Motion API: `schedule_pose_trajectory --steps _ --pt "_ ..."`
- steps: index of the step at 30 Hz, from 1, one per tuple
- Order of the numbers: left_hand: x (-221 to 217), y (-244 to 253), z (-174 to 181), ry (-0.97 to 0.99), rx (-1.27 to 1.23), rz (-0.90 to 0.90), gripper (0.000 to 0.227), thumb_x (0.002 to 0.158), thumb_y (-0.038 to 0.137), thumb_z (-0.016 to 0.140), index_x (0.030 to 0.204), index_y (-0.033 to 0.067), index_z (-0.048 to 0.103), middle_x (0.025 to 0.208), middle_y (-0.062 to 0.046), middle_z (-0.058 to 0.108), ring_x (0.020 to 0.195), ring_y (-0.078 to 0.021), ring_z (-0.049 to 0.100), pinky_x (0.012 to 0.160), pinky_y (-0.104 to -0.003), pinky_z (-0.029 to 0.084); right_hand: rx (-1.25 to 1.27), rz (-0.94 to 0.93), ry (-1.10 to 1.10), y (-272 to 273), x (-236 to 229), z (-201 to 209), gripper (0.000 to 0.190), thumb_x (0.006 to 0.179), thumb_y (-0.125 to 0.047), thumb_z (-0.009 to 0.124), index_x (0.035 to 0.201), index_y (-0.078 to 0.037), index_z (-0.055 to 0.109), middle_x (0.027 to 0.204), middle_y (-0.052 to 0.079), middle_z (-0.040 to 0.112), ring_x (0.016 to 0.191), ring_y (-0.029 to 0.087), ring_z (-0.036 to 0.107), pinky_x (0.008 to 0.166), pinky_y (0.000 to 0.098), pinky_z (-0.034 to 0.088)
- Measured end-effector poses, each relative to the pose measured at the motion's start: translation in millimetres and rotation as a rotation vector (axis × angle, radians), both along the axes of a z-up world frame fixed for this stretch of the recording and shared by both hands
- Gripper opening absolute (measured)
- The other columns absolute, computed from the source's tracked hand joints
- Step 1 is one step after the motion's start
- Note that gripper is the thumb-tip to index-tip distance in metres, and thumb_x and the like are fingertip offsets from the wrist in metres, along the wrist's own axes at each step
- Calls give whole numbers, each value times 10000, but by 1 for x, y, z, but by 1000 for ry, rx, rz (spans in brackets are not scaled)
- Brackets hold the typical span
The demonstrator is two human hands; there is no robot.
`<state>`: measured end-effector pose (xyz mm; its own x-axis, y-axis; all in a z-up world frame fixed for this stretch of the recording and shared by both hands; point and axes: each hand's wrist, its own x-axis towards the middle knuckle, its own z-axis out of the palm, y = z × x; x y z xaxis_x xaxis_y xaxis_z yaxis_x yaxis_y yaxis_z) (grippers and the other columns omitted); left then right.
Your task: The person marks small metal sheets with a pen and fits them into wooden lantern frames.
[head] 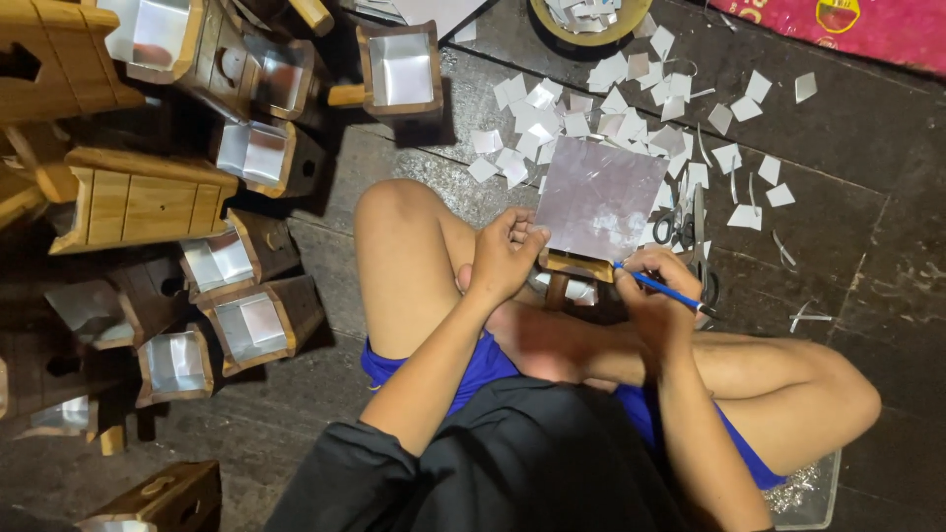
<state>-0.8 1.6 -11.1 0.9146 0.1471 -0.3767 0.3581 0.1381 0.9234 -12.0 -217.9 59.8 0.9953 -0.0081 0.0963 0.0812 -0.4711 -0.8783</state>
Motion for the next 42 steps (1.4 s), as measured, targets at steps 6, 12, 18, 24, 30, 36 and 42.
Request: schedule_pose_trajectory --steps 6,12,18,24,30,36,42 --pt "1 -1 8 6 31 -9 268 881 73 746 1110 -45 670 897 -185 705 768 -244 753 662 -360 644 -5 -33 8 -1 0 -4 121 800 84 774 837 -10 707 864 156 711 874 269 706 755 361 563" --pt "0 -1 1 -19 60 -5 253 871 63 760 1079 -54 679 895 -203 710 787 -256 752 677 -361 639 2 17 -27 -7 0 -11 149 770 97 794 813 -18 710 838 150 715 855 296 717 748 371 574" --pt "-2 -1 8 -20 53 -3 269 873 66 755 1092 -68 676 888 -209 703 786 -243 742 680 -354 638 114 -126 13 -10 -3 -13 160 811 55 788 846 -72 697 876 73 702 831 115 578 751 284 493" --pt "-1 -2 6 -28 62 10 265 856 68 773 1080 -46 688 871 -196 705 772 -221 737 681 -341 643 252 -134 -141 -1 19 0 175 840 114 790 867 3 657 901 161 665 837 216 643 755 316 529" --pt "-3 -5 2 55 -27 0 294 892 108 744 1148 -8 658 900 -162 699 748 -237 743 663 -345 644 73 241 -283 44 31 13 159 763 96 792 753 -20 685 802 147 711 768 326 714 722 391 569" --pt "2 -1 0 43 11 -21 291 868 128 778 1115 14 676 897 -152 703 765 -237 747 657 -352 641 7 276 -261 45 28 -5 152 775 64 821 767 -40 711 828 117 740 822 311 746 744 389 586" --pt "1 0 4 36 -19 -23 265 885 104 748 1113 -7 673 887 -147 703 741 -219 744 649 -341 638 20 305 -258 49 28 -2 153 775 54 829 758 -46 714 806 122 743 792 321 749 737 390 586"
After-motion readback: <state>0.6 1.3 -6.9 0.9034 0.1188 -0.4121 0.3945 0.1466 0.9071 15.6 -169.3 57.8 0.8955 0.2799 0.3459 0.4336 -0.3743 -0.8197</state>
